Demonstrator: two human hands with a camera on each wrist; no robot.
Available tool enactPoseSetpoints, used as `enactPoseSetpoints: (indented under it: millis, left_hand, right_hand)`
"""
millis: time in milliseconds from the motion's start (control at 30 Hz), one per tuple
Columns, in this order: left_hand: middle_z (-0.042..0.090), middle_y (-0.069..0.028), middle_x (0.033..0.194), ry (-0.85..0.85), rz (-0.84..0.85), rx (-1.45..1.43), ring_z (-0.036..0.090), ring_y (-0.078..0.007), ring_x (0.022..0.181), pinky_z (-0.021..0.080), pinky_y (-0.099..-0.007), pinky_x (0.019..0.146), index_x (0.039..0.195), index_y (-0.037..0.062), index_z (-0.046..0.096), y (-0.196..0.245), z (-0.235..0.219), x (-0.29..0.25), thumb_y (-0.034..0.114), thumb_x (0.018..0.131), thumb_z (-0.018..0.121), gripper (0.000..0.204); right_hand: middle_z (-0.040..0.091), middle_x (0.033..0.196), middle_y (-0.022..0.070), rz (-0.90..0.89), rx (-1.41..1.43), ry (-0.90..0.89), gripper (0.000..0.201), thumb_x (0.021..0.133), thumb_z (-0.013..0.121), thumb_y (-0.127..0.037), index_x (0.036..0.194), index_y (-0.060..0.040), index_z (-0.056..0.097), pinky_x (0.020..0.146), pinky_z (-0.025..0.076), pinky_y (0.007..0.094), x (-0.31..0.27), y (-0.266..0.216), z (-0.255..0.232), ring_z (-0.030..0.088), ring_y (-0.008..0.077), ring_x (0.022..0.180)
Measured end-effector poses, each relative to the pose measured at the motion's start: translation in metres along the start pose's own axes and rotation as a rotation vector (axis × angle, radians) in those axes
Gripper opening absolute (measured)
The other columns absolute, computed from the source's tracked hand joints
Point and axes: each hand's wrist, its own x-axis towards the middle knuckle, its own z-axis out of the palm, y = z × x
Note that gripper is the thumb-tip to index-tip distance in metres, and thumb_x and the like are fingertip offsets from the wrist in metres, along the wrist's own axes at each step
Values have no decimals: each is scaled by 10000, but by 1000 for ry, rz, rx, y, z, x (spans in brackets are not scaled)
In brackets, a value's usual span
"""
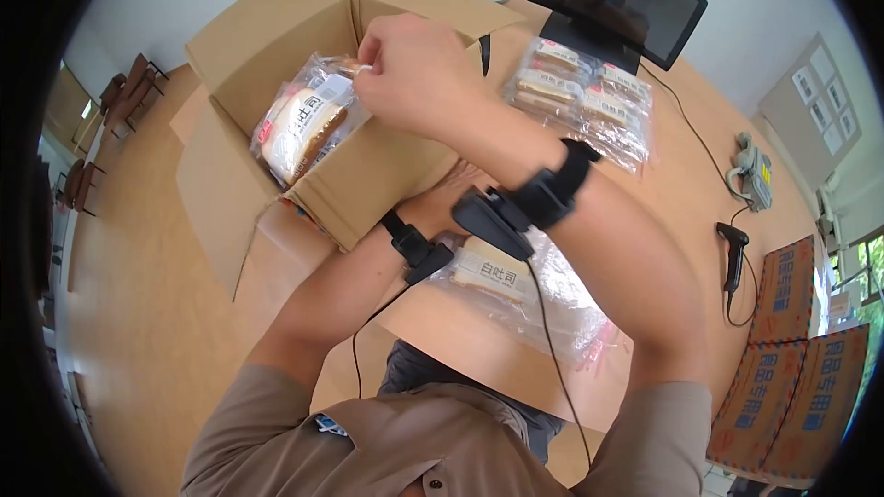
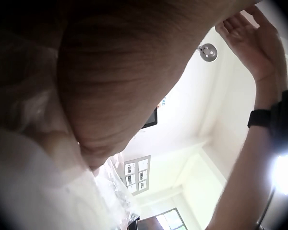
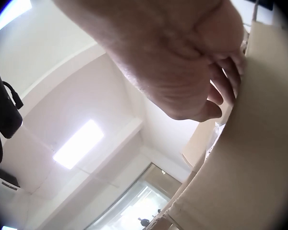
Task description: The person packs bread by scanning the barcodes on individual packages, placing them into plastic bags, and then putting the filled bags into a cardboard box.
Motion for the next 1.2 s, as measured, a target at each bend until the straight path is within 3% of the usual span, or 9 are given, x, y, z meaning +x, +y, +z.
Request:
enactPoseSetpoints:
  millis: [67, 167, 200, 367, 533, 700, 967, 1167, 1200]
  left_hand:
    - [316, -323, 1661, 146, 113, 207, 281, -547, 1548, 271, -599, 1276, 1604, 128, 528, -29, 39, 19, 514, 888, 791, 856]
    - [390, -327, 1602, 117, 42, 196, 322, -532, 1522, 300, -585, 1264, 1607, 122, 535, -8, 27, 14, 504, 914, 776, 827]
    - [439, -307, 1569, 95, -21, 174, 352, -506, 1511, 323, -583, 1254, 1597, 114, 547, -4, 24, 15, 480, 926, 778, 799]
    - [409, -299, 1587, 57, -34, 154, 347, -473, 1523, 339, -533, 1257, 1613, 115, 536, 1, 19, 15, 457, 941, 792, 796]
    - [407, -262, 1596, 61, -48, 172, 357, -447, 1513, 339, -495, 1261, 1617, 122, 535, 3, 17, 16, 427, 965, 802, 767]
    - [432, -238, 1578, 63, -57, 162, 370, -421, 1504, 337, -472, 1263, 1616, 118, 535, 2, 18, 17, 426, 976, 795, 756]
    - [448, -240, 1570, 104, -35, 140, 378, -418, 1500, 337, -473, 1262, 1602, 107, 551, 1, 20, 17, 433, 992, 779, 729]
    - [435, -257, 1585, 87, -43, 157, 367, -436, 1509, 337, -494, 1262, 1598, 98, 555, -4, 22, 17, 446, 1011, 749, 710]
    - [430, -263, 1587, 84, -40, 147, 366, -440, 1509, 338, -495, 1261, 1599, 97, 554, -3, 21, 16, 444, 1014, 745, 707]
  right_hand:
    - [784, 961, 161, -22, 98, 93, 211, 906, 747, -174, 1027, -1, 753, 845, 609, 400, -23, 4, -27, 776, 266, 911]
    - [783, 959, 101, 32, 310, 67, 204, 948, 752, -154, 1059, 17, 753, 806, 596, 326, -72, 20, -84, 754, 181, 875]
    - [775, 958, 54, 92, 441, 23, 180, 1006, 735, -135, 1097, 19, 749, 783, 587, 268, -91, 35, -101, 734, 112, 875]
    - [769, 945, 56, 543, 359, 78, 207, 1069, 711, -188, 1163, -5, 735, 733, 587, 251, -208, 80, -175, 724, 101, 845]
    - [766, 912, 56, 878, 294, 99, 186, 1088, 643, -152, 1133, -4, 746, 646, 575, 251, -314, 128, -189, 713, 104, 766]
    - [779, 898, 83, 1046, 418, -20, 204, 1084, 575, -91, 1127, 12, 746, 626, 588, 256, -345, 128, -157, 731, 128, 735]
    - [703, 808, 15, 973, 558, -128, 293, 1067, 536, -51, 1227, -2, 777, 679, 567, 256, -325, 112, -127, 676, 107, 724]
    - [716, 914, 19, 613, 539, -181, 361, 954, 486, 63, 1098, 17, 813, 852, 583, 324, -319, 121, -133, 689, 142, 876]
    - [730, 973, 51, 603, 614, -77, 364, 954, 484, 68, 1144, 22, 791, 871, 598, 342, -320, 124, -126, 704, 159, 912]
